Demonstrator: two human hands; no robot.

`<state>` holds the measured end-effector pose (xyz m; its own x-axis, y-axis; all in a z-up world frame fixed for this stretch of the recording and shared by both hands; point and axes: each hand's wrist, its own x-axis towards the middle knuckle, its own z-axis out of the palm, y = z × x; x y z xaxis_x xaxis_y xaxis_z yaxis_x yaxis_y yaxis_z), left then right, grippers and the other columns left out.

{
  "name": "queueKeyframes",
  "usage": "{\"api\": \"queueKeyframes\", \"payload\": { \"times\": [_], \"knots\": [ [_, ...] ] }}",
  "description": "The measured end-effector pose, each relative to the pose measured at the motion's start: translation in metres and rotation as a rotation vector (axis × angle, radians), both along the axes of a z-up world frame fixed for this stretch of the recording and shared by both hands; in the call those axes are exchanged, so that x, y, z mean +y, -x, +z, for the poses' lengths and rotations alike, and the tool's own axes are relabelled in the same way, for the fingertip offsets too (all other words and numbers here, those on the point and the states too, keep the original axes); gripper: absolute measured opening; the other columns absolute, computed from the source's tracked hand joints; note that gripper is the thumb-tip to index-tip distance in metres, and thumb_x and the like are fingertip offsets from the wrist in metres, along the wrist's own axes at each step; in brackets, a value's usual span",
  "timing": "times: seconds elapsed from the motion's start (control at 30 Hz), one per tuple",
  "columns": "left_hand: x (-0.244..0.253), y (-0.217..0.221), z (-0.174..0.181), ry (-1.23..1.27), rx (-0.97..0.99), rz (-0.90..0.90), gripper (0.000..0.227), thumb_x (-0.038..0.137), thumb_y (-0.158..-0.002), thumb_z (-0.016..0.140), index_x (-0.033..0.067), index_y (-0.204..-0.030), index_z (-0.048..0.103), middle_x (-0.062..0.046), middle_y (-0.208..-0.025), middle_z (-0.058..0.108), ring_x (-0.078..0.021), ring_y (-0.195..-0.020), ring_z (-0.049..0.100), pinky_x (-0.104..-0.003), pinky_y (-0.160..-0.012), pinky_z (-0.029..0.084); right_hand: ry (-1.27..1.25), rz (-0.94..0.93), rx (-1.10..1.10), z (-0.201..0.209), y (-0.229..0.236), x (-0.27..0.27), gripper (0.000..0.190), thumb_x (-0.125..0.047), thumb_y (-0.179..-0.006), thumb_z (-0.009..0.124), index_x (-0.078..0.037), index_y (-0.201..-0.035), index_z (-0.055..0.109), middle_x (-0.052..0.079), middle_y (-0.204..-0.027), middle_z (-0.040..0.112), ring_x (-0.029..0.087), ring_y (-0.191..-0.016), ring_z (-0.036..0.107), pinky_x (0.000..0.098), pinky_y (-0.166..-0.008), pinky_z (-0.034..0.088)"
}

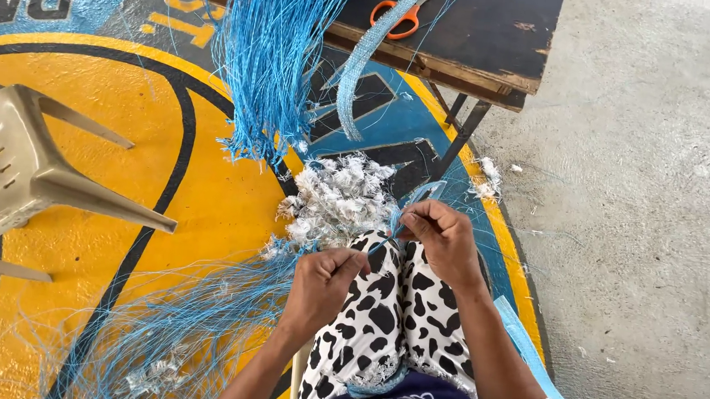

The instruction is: The recorder is weaving or assembling blue plastic fibers around white stuffing material.

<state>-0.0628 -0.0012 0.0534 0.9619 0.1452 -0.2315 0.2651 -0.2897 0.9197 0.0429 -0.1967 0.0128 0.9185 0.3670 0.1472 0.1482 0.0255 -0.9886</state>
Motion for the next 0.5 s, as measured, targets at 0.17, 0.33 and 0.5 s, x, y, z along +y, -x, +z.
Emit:
{"api": "queueKeyframes", "payload": {
  "times": [0.17,0.33,0.5],
  "knots": [
    [0.002,0.021,0.002,-0.087,-0.305,0.004,0.019,0.017,-0.095,0.070,0.0023,-0.086,0.077,-0.006,-0.064,0.070,-0.0083,-0.054,0.057,-0.029,-0.051,0.049,0.115,-0.216,-0.089,0.011,0.008,0.011,0.013,-0.010,-0.099,0.065,0.001,-0.096,0.071,0.007,-0.089,0.075,0.012,-0.077,0.075,0.0260,-0.069,0.067],
    [0.001,0.037,0.018,-0.230,-0.521,0.020,0.014,0.014,-0.094,0.069,0.0029,-0.089,0.075,-0.009,-0.072,0.073,-0.0153,-0.059,0.067,-0.032,-0.053,0.054,0.142,-0.295,-0.160,0.021,0.004,0.016,0.012,-0.007,-0.101,0.067,0.001,-0.093,0.071,0.011,-0.084,0.073,0.014,-0.071,0.070,0.0262,-0.064,0.060],
    [0.015,0.036,0.026,-0.310,-0.509,0.052,0.015,0.013,-0.094,0.069,0.0014,-0.086,0.074,-0.011,-0.067,0.070,-0.0208,-0.058,0.067,-0.035,-0.056,0.054,0.004,-0.248,-0.095,0.025,-0.011,0.010,0.012,-0.007,-0.101,0.063,-0.004,-0.093,0.071,0.010,-0.085,0.073,0.012,-0.068,0.070,0.0256,-0.063,0.063]
  ]
}}
